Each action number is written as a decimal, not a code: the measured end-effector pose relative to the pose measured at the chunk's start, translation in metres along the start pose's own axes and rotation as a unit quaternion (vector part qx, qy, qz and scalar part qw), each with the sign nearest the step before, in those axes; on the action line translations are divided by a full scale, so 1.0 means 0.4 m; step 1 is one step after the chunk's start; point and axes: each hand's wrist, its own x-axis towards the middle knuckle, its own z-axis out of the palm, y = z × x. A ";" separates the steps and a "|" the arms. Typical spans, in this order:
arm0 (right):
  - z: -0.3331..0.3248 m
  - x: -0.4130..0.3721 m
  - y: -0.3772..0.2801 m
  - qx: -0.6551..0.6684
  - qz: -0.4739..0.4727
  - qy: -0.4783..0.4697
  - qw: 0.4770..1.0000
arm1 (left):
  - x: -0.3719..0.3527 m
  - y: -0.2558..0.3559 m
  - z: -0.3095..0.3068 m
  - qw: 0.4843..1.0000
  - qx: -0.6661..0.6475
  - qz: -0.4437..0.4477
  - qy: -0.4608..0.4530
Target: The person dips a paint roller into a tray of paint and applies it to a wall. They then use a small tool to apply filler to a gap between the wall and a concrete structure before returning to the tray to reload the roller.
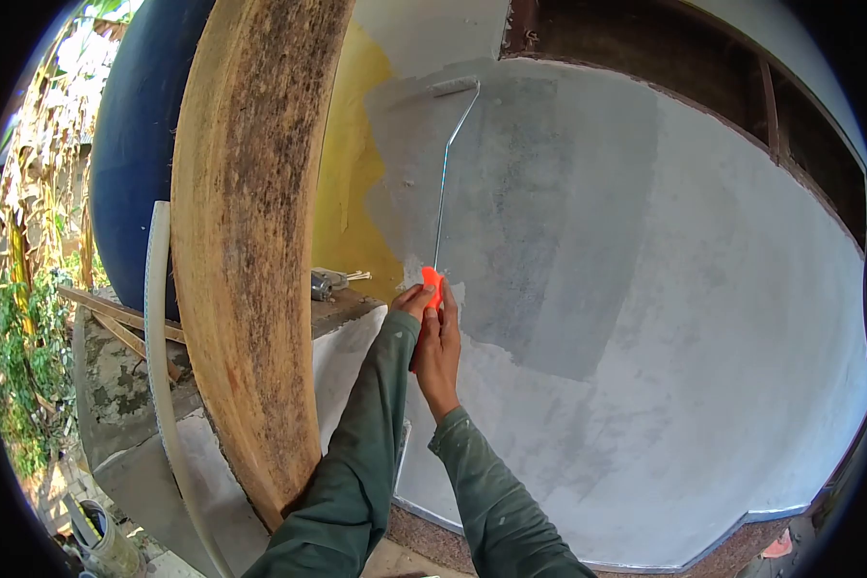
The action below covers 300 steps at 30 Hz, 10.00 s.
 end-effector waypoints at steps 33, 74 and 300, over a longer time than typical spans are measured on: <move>-0.704 -0.717 0.018 -0.237 0.167 -0.076 0.954 | -0.585 -0.316 0.037 0.864 0.265 -0.073 -0.423; -0.924 -0.984 -0.003 -0.103 0.404 -0.171 0.893 | 0.371 0.069 -0.257 0.354 0.928 -0.084 0.077; -0.922 -0.574 0.304 0.216 0.623 -0.221 0.719 | -0.059 -0.252 -0.177 0.364 0.878 0.254 -0.178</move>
